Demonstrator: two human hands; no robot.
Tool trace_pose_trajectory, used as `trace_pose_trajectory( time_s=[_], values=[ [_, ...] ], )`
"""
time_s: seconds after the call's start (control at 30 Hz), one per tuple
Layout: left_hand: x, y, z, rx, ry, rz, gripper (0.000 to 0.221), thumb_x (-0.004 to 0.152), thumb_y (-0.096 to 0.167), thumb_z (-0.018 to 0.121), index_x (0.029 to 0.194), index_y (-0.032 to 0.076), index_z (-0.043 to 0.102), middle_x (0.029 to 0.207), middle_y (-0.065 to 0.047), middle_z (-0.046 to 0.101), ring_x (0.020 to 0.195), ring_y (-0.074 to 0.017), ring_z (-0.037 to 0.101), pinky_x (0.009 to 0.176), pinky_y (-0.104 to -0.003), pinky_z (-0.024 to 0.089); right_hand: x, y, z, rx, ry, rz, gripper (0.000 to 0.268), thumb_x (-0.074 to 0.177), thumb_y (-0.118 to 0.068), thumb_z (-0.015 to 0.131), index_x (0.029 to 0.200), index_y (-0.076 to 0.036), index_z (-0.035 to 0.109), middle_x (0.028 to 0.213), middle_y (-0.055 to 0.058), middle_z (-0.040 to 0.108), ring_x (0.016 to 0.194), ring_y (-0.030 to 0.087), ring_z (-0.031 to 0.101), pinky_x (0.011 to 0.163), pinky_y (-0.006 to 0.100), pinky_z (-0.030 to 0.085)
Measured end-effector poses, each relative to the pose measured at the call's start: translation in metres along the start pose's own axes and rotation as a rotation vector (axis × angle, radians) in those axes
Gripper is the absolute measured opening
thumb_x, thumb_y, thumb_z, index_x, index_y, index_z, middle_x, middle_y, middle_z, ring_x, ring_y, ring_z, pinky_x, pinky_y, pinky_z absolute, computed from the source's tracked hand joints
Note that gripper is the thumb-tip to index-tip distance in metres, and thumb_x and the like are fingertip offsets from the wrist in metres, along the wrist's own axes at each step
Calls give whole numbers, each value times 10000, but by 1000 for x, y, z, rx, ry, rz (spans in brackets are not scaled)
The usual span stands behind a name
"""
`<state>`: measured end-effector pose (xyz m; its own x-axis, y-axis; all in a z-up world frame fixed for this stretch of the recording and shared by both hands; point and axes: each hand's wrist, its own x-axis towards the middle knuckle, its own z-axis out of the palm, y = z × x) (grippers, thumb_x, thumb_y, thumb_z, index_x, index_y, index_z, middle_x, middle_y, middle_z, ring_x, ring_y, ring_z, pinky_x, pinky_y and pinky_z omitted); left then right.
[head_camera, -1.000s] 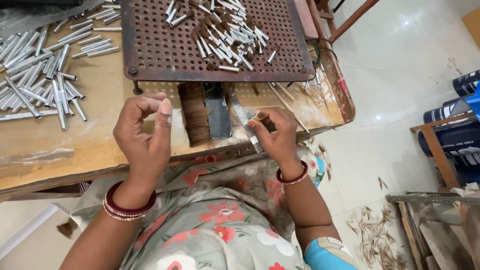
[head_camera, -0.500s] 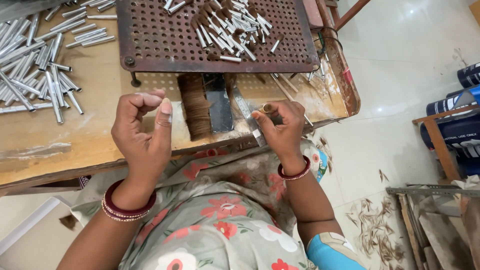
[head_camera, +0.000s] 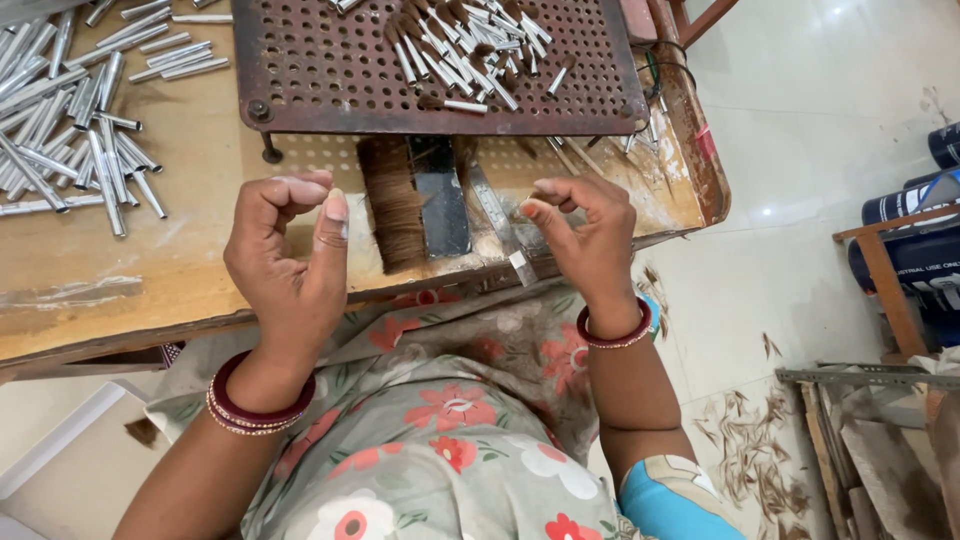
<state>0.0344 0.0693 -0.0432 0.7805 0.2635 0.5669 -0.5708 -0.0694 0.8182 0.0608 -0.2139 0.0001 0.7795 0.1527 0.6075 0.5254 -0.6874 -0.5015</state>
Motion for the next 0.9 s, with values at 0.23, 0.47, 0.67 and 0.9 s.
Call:
trace_pose_trajectory(
  time_s=[0.23,0.47,0.67,0.9],
  values=[
    [-2,0,0,-10,0,-15,137,1129,18,678,1112,-16,546,1159,-112,653,1110,-132,647,1036,-260,517,6,3,-2,-51,-98,55,141,934,-153,828,906,-32,761,776,71,709,647,144,644,645,286,479],
    [-6,46,37,76,-129,65,186,1054,57,679,1209,10,586,1213,-157,669,1092,-216,667,911,-284,533,-46,12,30,698,365,311,218,1011,-192,760,996,19,708,887,56,668,698,82,489,692,283,374],
    [-24,60,71,-101,-327,-100,170,1081,158,572,1172,16,591,1025,-143,659,886,-253,662,769,-335,524,-66,-24,40,960,467,178,202,1029,-198,737,1002,-12,665,994,79,687,953,152,631,1127,407,484],
    [-38,58,83,-89,-368,-72,180,1099,159,535,983,23,549,786,-161,552,689,-355,571,629,-406,444,-75,-34,39,897,400,92,251,1040,-248,761,1041,-13,671,1021,69,680,1029,173,656,1116,381,505]
  ],
)
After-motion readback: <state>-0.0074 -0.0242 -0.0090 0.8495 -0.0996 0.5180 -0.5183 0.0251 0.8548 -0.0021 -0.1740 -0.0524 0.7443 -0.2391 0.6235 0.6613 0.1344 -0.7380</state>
